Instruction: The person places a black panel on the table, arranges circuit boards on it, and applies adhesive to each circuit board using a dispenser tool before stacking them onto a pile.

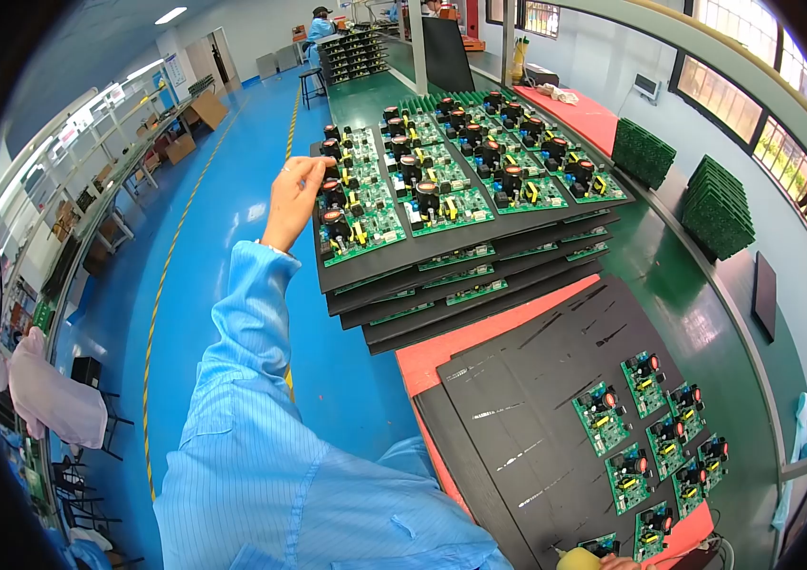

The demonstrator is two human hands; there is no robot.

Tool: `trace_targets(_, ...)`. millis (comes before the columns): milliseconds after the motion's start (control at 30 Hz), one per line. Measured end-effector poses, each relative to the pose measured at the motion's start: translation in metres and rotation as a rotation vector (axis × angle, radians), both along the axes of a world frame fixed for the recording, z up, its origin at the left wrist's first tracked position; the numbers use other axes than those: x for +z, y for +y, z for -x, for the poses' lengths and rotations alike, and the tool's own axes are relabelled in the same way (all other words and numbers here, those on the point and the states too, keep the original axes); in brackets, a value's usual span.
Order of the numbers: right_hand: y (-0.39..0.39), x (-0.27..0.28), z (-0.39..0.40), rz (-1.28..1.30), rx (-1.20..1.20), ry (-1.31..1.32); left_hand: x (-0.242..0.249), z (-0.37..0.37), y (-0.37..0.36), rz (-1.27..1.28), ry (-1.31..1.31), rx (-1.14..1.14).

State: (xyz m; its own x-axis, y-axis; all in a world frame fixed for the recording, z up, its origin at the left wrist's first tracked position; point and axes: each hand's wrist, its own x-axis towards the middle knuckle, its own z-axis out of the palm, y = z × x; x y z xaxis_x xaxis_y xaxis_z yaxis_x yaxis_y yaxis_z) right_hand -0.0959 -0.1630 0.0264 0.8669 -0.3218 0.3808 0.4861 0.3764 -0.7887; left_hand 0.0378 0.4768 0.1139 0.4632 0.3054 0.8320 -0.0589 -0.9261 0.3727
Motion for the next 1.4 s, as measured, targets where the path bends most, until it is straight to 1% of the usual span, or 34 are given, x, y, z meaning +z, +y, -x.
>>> trace_targets(100, 0.002, 0.001, 0.001, -0.024, 0.000, 0.026, 0.014, -0.004, 0.000, 0.178, 0.122, 0.062)
trace_targets(133, 0.013, 0.010, 0.001, -0.017, -0.022, 0.019, 0.011, -0.011, 0.010, 0.211, 0.142, 0.024)
trace_targets(167, 0.019, 0.015, 0.001, -0.011, -0.046, 0.011, 0.007, -0.016, 0.017, 0.194, 0.143, 0.042)
trace_targets(267, 0.009, 0.009, 0.002, 0.021, -0.021, 0.033, 0.004, -0.025, 0.023, 0.116, 0.135, 0.116)
trace_targets(367, -0.005, 0.009, 0.002, 0.092, 0.020, 0.067, 0.000, -0.028, 0.025, 0.117, 0.098, 0.120)
trace_targets(467, -0.007, 0.001, 0.001, 0.060, 0.005, 0.058, 0.001, -0.028, 0.025, 0.118, 0.082, 0.127)
trace_targets(567, 0.020, 0.016, 0.000, 0.009, -0.046, 0.004, 0.002, -0.029, 0.027, 0.067, 0.083, 0.169)
trace_targets(667, 0.021, 0.018, 0.002, 0.015, -0.033, -0.001, 0.003, -0.030, 0.027, 0.109, 0.087, 0.169)
trace_targets(767, 0.018, 0.016, 0.001, 0.018, -0.022, -0.003, 0.010, -0.026, 0.015, 0.093, 0.108, 0.171)
trace_targets(867, 0.018, 0.016, 0.000, 0.017, -0.021, -0.005, 0.006, -0.028, 0.024, 0.154, 0.136, 0.145)
trace_targets(1067, 0.022, 0.021, 0.000, 0.011, -0.018, 0.000, 0.001, -0.031, 0.033, 0.134, 0.125, 0.156)
trace_targets(1267, 0.022, 0.023, -0.001, 0.059, -0.024, -0.017, 0.003, -0.031, 0.033, 0.146, 0.138, 0.143)
trace_targets(1367, 0.024, 0.026, -0.001, 0.096, -0.052, -0.014, 0.003, -0.026, 0.028, 0.182, 0.082, 0.086)
trace_targets(1400, 0.023, 0.025, -0.001, 0.103, -0.053, -0.019, 0.006, -0.022, 0.022, 0.153, 0.013, 0.101)
